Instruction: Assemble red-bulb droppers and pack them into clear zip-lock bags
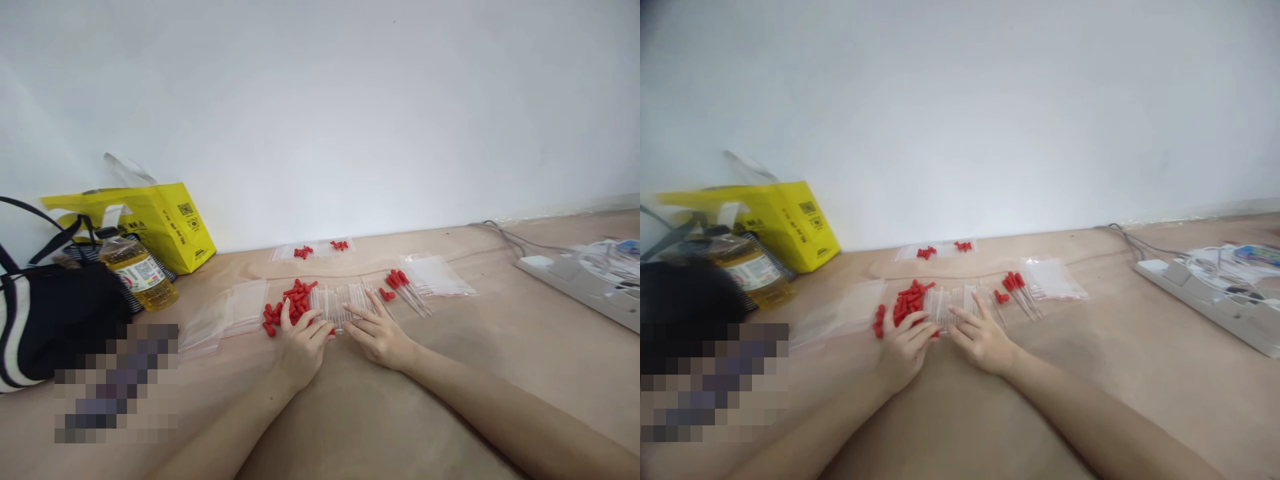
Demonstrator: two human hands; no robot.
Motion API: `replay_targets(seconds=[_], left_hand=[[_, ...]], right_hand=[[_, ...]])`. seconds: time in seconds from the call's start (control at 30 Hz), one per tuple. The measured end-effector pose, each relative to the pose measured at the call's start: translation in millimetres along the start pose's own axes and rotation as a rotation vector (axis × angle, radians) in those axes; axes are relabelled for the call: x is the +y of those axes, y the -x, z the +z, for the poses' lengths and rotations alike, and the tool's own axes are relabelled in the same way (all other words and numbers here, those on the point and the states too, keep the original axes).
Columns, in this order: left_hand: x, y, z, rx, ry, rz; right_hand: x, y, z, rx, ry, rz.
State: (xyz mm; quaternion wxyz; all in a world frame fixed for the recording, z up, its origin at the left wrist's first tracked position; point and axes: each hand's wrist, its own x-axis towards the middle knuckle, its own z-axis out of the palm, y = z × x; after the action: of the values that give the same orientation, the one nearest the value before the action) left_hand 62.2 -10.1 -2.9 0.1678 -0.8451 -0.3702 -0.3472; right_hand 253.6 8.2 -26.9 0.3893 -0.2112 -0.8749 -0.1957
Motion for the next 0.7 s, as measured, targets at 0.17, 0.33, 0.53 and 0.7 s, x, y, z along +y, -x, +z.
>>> replay_targets(seconds=[0.17, 0.33, 0.53, 0.7], left_hand=[[5, 2, 0.5, -0.051, 0.130, -0.026], [4, 1, 0.0, -0.065, 0.137, -0.027], [-4, -2, 1.1, -0.006, 0.026, -0.071], [-7, 1, 2.7, 0.001, -0.038, -0.092]], right_hand=[[-3, -2, -1, -0.001, -0.064, 0.008], [-3, -4, -1, -0.016, -0.096, 0.040], [0, -9, -1, -0.098, 0.052, 0.108], [8, -8, -7, -0.141, 0.134, 0.094]])
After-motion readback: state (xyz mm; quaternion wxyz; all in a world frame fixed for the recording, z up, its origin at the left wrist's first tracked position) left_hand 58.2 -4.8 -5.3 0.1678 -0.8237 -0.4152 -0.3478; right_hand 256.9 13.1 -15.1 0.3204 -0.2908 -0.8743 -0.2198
